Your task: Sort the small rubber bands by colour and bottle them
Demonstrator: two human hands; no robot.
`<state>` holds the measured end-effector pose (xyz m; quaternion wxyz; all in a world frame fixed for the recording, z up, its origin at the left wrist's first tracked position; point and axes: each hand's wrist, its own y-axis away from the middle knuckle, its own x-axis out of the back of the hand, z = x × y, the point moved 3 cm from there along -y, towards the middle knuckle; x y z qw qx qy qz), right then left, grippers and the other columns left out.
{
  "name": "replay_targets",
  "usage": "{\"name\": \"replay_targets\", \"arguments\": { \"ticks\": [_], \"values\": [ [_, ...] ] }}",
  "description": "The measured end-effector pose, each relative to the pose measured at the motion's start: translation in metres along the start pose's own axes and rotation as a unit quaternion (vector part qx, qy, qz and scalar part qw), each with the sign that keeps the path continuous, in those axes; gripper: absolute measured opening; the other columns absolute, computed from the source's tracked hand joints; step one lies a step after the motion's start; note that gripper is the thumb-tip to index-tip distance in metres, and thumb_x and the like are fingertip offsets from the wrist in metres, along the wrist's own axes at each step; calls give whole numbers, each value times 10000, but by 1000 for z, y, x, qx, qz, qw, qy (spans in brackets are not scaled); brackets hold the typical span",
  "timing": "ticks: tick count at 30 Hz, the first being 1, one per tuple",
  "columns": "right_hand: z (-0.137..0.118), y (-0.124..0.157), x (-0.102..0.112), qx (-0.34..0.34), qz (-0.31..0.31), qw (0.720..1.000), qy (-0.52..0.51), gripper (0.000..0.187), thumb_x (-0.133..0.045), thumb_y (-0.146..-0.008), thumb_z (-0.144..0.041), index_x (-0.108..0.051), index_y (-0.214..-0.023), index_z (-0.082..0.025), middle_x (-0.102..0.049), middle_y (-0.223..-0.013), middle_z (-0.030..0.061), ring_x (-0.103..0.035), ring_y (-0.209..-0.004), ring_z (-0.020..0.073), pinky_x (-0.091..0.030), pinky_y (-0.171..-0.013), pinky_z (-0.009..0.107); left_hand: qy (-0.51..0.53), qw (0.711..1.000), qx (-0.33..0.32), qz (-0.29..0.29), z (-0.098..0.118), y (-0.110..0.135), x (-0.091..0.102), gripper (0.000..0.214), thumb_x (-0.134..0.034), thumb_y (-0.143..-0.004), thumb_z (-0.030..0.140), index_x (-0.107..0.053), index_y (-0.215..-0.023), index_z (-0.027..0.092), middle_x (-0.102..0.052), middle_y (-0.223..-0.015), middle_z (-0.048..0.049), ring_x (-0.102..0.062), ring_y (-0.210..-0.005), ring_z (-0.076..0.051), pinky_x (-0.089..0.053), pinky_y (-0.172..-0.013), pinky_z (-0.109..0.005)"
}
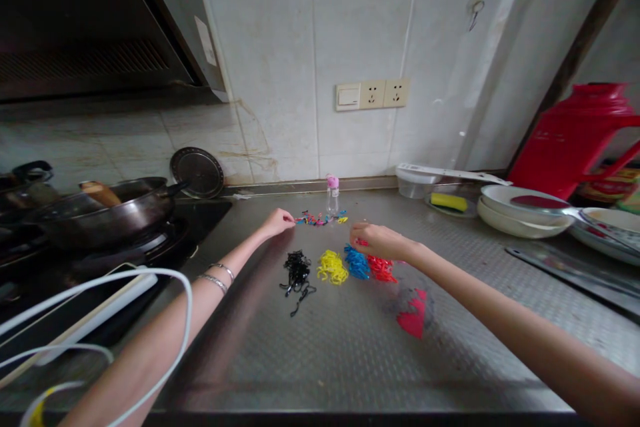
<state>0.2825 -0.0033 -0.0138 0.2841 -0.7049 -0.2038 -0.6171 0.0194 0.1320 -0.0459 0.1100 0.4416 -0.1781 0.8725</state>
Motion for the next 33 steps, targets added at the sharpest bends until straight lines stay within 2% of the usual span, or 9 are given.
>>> {"name": "replay_targets", "arguments": {
  "ticks": [7, 13, 16, 18, 21, 26, 30, 33],
  "values": [
    [-4, 8, -3, 5, 0, 1000, -14, 176, -441, -809, -242, -601, -821, -170, -566, -882, 55, -531, -723, 116, -365, -616, 203, -80, 996, -31, 16, 9, -5, -11, 208, -560, -660, 232, -688, -782, 124, -663, -717, -67, -569, -641, -143, -405, -612, -230],
    [4, 12, 5, -3, 15, 999, -29, 211, -426, -819, -265, -615, -867, -183, -583, -891, 63, -540, -795, 136, -383, -655, 210, -161, 987, -2, 12, 18, -7, -13, 182, -516, -675, 156, -691, -724, 160, -666, -754, -81, -581, -686, -153, -405, -646, -233],
    [14, 12, 4, -17, 18, 999, -36, 217, -436, -809, -266, -622, -906, -209, -592, -926, 53, -549, -790, 132, -390, -664, 208, -161, 987, -3, 17, 22, -6, -12, 175, -512, -662, 146, -685, -685, 160, -659, -722, -76, -574, -674, -155, -400, -644, -233],
    [24, 8, 1, -39, 29, 998, -38, 218, -451, -796, -266, -625, -917, -217, -596, -941, 47, -556, -766, 129, -395, -657, 208, -141, 989, -31, 14, 28, -4, -11, 178, -505, -662, 155, -683, -670, 154, -652, -703, -77, -567, -659, -156, -396, -642, -236],
    [46, -3, -6, -76, 50, 995, -45, 224, -459, -780, -251, -634, -907, -193, -611, -923, 56, -564, -756, 133, -406, -669, 210, -113, 989, -98, 2, 47, 3, -12, 191, -494, -672, 180, -683, -676, 149, -642, -700, -76, -556, -657, -159, -391, -646, -241],
    [80, -30, -18, -130, 60, 989, -44, 259, -469, -753, -196, -641, -941, -151, -644, -900, 71, -577, -776, 141, -414, -706, 209, -57, 983, -175, -8, 93, 20, -20, 172, -520, -673, 193, -681, -715, 152, -632, -735, -57, -548, -682, -148, -390, -672, -230],
    [87, -50, -25, -163, 44, 986, -4, 304, -481, -746, -193, -621, -1016, -193, -630, -974, 69, -573, -821, 148, -408, -709, 206, -43, 967, -246, -59, 130, 37, -42, 162, -525, -678, 176, -676, -729, 142, -637, -742, -56, -549, -691, -140, -389, -684, -225],
    [83, -62, -29, -169, 24, 985, 12, 324, -486, -747, -207, -605, -1047, -230, -614, -1017, 67, -568, -861, 161, -407, -707, 214, -35, 952, -287, -97, 147, 48, -62, 141, -543, -663, 153, -675, -711, 136, -633, -724, -58, -545, -677, -133, -386, -665, -220]
  ]
}}
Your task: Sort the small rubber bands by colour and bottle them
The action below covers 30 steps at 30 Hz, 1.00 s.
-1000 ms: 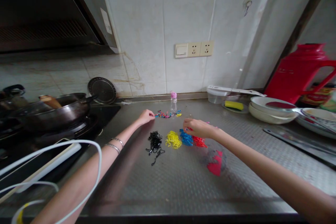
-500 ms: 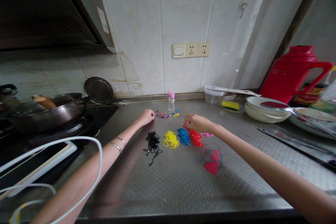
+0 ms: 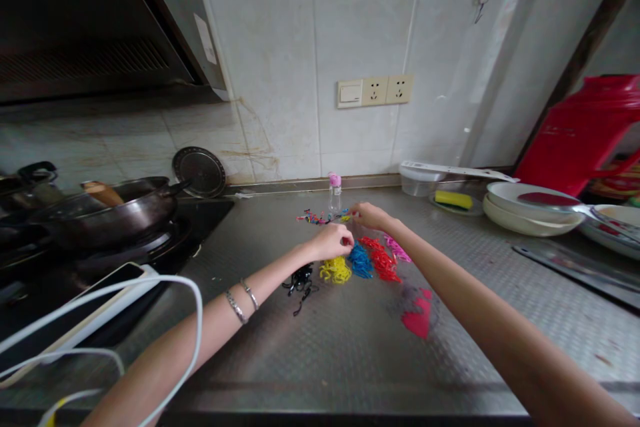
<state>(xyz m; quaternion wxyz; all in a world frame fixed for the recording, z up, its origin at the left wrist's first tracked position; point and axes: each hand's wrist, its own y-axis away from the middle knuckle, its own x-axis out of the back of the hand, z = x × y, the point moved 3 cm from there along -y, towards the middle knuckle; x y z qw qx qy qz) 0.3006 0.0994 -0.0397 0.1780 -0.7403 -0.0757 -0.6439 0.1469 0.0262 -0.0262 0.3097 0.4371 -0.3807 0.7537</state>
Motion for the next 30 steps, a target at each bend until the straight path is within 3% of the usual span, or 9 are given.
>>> {"name": "replay_targets", "arguments": {
  "ticks": [6, 15, 20, 24, 30],
  "values": [
    [-13, -10, -4, 4, -20, 1000, 23, 325, -472, -737, -172, -618, -1018, -242, -608, -1040, 66, -564, -893, 174, -409, -678, 210, 6, 999, -16, -38, 15, -3, -22, 149, -548, -664, 146, -683, -727, 146, -617, -697, -43, -524, -617, -114, -375, -621, -209],
    [-10, -14, -7, -10, -8, 1000, 26, 265, -463, -765, -208, -631, -970, -226, -615, -1018, 77, -580, -869, 183, -415, -663, 222, 52, 998, -6, -28, 20, 1, -15, 143, -568, -691, 206, -693, -740, 155, -617, -710, -40, -518, -612, -106, -374, -622, -207],
    [-6, -17, -12, -25, -12, 999, 30, 244, -452, -783, -252, -630, -948, -218, -623, -996, 73, -581, -867, 179, -415, -663, 221, 107, 994, 27, 11, 20, 4, -6, 192, -562, -725, 283, -690, -750, 142, -627, -729, -55, -521, -625, -112, -370, -611, -216],
    [-7, -17, -15, -27, -17, 999, 36, 238, -441, -783, -219, -619, -939, -195, -615, -994, 91, -584, -843, 180, -408, -623, 214, 147, 984, 80, 64, 3, 8, 10, 285, -503, -767, 332, -684, -748, 112, -633, -712, -56, -506, -609, -111, -356, -570, -215],
    [-5, -11, -4, -16, 8, 1000, 10, 224, -421, -796, -194, -611, -915, -181, -606, -980, 75, -567, -833, 155, -392, -634, 195, 187, 952, 188, 156, -49, 28, 43, 376, -442, -782, 387, -679, -748, 97, -654, -725, -55, -527, -660, -126, -364, -601, -224]
  ]
}}
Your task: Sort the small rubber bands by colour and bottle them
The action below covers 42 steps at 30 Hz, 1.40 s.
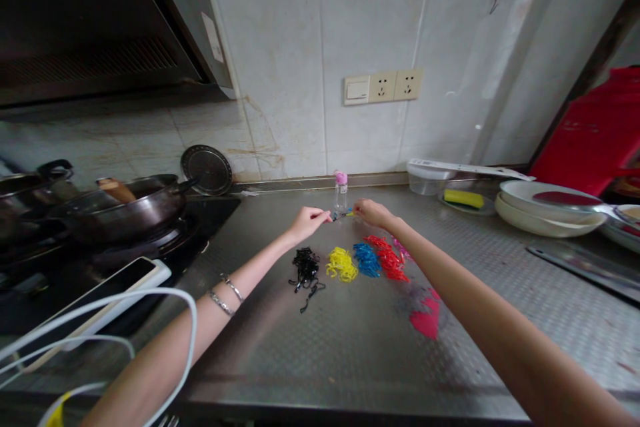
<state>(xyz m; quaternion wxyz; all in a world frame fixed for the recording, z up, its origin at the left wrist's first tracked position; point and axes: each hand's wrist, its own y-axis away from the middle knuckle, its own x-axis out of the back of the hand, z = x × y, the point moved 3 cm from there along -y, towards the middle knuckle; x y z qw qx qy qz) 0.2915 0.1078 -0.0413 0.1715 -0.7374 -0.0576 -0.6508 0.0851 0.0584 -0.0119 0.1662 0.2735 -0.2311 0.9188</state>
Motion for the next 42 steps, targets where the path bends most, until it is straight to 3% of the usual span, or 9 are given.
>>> {"name": "replay_targets", "arguments": {
  "ticks": [5, 10, 15, 19, 33, 42],
  "values": [
    [-9, 7, 31, 57, 47, 996, -50, 201, -441, -798, -213, -612, -887, -158, -612, -933, 68, -551, -823, 146, -384, -686, 201, 29, 992, 102, 71, -36, 3, 36, 375, -453, -756, 407, -671, -770, 101, -652, -757, -70, -505, -621, -117, -339, -513, -211],
    [-46, 33, 53, 142, 50, 985, -88, 183, -452, -792, -197, -608, -877, -154, -606, -932, 68, -542, -818, 144, -380, -710, 216, 59, 979, 157, 117, -67, 11, 55, 363, -465, -731, 407, -651, -764, 97, -633, -737, -72, -472, -565, -91, -314, -460, -187],
    [-83, 64, 44, 195, -11, 977, -89, 184, -431, -806, -177, -603, -872, -176, -598, -931, 54, -543, -818, 134, -387, -706, 215, 68, 972, 183, 129, -84, 18, 59, 352, -474, -714, 410, -642, -762, 104, -628, -757, -72, -473, -561, -80, -321, -455, -175],
    [-95, 75, 32, 239, -36, 968, -66, 200, -426, -810, -175, -613, -881, -184, -600, -941, 59, -543, -864, 141, -390, -703, 208, 76, 970, 190, 130, -88, 21, 60, 336, -486, -705, 398, -640, -742, 102, -622, -750, -72, -464, -549, -78, -316, -443, -177],
    [-89, 74, 37, 243, -14, 968, -54, 242, -418, -831, -181, -637, -929, -214, -630, -943, 47, -562, -867, 140, -404, -687, 215, 69, 973, 180, 130, -96, 16, 62, 332, -495, -691, 396, -646, -725, 102, -606, -675, -49, -448, -525, -77, -304, -424, -169],
    [-55, 67, 38, 180, 4, 981, -67, 214, -444, -810, -193, -628, -916, -219, -647, -925, 25, -572, -848, 139, -408, -718, 225, -97, 987, 102, 82, -96, -1, 59, 230, -565, -665, 289, -677, -744, 104, -665, -748, -74, -575, -683, -151, -406, -623, -233]
  ]
}}
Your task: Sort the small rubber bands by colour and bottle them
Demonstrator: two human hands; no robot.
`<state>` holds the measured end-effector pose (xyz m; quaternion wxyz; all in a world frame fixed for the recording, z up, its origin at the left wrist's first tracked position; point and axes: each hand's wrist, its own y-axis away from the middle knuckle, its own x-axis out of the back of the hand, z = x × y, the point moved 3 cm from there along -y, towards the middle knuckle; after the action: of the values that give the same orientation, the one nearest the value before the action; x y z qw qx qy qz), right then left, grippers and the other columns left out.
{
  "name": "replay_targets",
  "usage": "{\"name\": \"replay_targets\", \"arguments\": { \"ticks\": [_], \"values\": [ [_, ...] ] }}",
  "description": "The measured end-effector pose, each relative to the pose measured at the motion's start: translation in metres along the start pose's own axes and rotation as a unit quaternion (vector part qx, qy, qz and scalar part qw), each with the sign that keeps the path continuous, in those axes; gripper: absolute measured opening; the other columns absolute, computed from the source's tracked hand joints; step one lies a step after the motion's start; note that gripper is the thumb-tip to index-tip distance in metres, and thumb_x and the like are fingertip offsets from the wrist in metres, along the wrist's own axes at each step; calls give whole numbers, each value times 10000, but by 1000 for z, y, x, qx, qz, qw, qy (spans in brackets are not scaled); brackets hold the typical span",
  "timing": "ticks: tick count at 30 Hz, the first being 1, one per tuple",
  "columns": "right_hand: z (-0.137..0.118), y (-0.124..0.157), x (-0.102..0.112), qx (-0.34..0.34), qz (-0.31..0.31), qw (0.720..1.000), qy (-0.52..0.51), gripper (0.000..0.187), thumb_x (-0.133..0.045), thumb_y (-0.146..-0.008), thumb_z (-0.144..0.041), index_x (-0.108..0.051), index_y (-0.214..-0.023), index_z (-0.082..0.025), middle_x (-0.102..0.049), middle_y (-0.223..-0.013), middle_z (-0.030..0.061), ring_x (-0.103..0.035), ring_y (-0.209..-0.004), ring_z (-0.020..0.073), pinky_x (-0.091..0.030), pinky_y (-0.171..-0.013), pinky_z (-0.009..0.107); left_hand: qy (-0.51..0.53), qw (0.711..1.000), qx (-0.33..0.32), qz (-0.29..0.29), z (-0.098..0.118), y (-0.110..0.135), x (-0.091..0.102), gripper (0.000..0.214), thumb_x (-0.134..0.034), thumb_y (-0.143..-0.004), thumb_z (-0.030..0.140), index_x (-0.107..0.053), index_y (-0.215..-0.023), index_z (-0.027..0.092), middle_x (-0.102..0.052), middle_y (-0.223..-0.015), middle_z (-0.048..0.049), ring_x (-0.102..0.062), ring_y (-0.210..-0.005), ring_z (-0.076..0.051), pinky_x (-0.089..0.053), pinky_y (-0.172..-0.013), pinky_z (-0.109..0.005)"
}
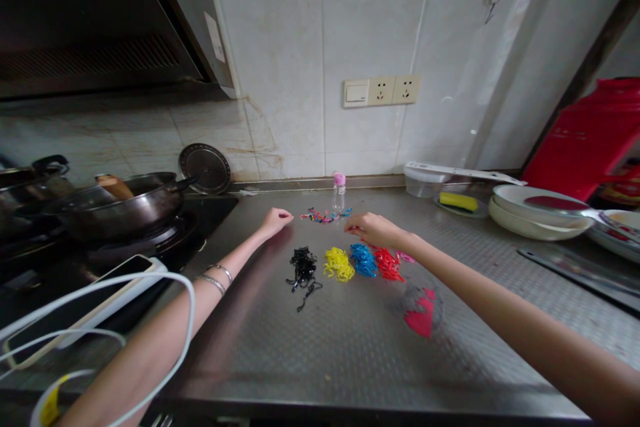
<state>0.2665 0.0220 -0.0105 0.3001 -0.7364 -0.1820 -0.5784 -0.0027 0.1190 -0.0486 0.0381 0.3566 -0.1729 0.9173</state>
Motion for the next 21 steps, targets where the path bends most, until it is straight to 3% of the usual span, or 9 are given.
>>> {"name": "replay_targets", "arguments": {
  "ticks": [8, 15, 21],
  "values": [
    [19, 18, -2, -59, -46, 997, 35, 241, -416, -830, -278, -627, -939, -235, -645, -958, 37, -573, -877, 147, -400, -721, 207, -210, 975, -73, -26, 0, -26, -20, 296, -568, -706, 251, -648, -974, 153, -633, -829, -86, -569, -768, -183, -417, -729, -275],
    [29, 38, 1, -61, -57, 995, 53, 256, -395, -838, -283, -621, -948, -238, -641, -949, 43, -575, -867, 145, -400, -703, 205, -245, 962, -113, -45, 4, -36, -24, 193, -521, -728, 258, -697, -761, 188, -622, -793, -76, -558, -781, -182, -416, -743, -269],
    [44, 46, 7, -74, -19, 995, 58, 245, -394, -831, -254, -611, -944, -236, -643, -954, 34, -580, -834, 143, -401, -691, 210, -236, 964, -122, -26, 14, -30, -16, 211, -494, -726, 217, -699, -749, 172, -634, -750, -67, -554, -718, -162, -413, -696, -249]
  ]
}}
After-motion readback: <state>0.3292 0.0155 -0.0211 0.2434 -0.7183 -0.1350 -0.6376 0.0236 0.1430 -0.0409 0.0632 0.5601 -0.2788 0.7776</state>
